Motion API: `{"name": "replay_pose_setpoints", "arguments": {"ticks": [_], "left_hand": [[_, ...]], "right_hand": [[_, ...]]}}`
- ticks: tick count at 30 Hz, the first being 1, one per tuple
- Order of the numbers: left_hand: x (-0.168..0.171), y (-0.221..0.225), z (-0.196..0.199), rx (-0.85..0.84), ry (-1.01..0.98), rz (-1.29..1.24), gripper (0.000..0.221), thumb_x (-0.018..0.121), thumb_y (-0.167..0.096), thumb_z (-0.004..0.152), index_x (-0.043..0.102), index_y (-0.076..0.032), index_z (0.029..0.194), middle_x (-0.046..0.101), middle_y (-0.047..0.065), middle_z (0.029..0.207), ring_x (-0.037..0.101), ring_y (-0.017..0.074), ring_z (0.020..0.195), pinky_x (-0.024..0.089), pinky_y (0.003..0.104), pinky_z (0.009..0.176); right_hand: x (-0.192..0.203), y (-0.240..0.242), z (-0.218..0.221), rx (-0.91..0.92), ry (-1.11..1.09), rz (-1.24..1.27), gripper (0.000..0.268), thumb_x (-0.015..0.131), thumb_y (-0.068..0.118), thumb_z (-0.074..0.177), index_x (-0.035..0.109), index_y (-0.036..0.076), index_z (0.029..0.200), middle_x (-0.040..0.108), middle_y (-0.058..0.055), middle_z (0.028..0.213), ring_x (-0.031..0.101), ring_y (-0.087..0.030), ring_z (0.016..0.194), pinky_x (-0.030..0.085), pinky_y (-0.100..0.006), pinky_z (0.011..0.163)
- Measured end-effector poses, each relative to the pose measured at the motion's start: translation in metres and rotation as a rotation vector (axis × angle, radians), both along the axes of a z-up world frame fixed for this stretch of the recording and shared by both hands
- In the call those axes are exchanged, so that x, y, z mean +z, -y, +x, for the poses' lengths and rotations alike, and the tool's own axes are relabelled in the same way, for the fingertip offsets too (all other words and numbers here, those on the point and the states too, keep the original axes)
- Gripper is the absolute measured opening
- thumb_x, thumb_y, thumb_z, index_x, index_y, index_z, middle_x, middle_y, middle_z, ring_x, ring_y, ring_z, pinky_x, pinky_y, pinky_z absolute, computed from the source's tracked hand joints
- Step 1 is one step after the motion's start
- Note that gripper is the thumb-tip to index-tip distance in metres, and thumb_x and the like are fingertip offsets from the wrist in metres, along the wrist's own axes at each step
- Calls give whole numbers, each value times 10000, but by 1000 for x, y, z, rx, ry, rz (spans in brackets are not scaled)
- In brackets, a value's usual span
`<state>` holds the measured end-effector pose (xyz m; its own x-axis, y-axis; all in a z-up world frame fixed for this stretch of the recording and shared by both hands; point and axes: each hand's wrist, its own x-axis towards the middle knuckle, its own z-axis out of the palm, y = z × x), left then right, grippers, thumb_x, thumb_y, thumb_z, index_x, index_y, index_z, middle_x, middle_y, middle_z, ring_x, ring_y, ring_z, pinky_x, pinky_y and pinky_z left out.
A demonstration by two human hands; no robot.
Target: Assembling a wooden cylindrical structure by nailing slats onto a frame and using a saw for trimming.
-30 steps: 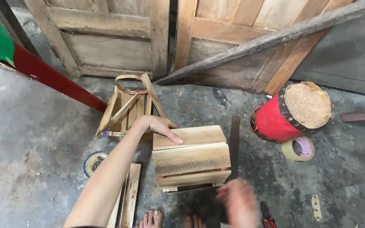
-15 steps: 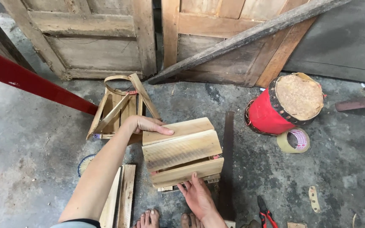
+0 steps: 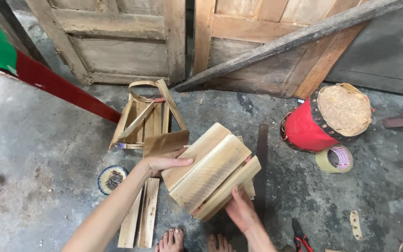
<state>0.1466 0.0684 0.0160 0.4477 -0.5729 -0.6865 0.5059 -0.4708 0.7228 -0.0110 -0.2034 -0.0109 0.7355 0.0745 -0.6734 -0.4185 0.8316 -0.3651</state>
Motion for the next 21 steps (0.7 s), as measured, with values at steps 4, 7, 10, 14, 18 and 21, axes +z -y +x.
{"name": "replay_pose_setpoints", "arguments": {"ticks": [4,7,10,14,18,21], "left_hand": [[18,11,-20,236,-122,-175,1398,723,-701,581,34,-44,1605,172,291,1633,300,465,1493,317,622,1192],[20,33,-31,471,-147,-179,1286,770,-693,673,187,-15,1596,343,338,1564,414,466,1435,426,618,1121],[36,60,-41,642,-132,-105,1198,803,-724,769,269,-39,1595,416,332,1522,475,435,1406,483,584,1083],[78,88,-59,754,-122,-23,1184,798,-754,706,348,-92,1578,450,260,1510,457,375,1434,446,521,1150],[75,87,-67,813,-132,-107,1110,816,-640,779,323,-39,1573,396,352,1519,440,452,1433,457,565,1126],[61,85,-70,842,-147,-169,1103,810,-618,799,296,-28,1576,395,374,1515,443,469,1418,466,575,1101]], "right_hand": [[36,7,36,226,-39,-236,786,469,379,855,377,93,1581,446,-249,1581,435,-437,1423,333,-639,1155],[18,28,63,290,-107,-383,822,464,556,933,320,111,1609,382,-243,1623,408,-450,1456,317,-646,1163],[7,45,87,264,-107,-402,859,548,600,944,317,101,1605,361,-221,1618,378,-411,1477,286,-604,1211],[-20,67,102,265,-74,-417,786,562,621,943,421,161,1565,461,-174,1550,458,-381,1411,380,-587,1150],[-45,81,104,276,-61,-397,794,580,624,929,431,163,1558,461,-198,1551,469,-393,1396,370,-608,1151],[-47,78,101,311,-109,-487,815,631,650,913,482,112,1506,517,-180,1450,527,-345,1328,436,-542,1121]]}}
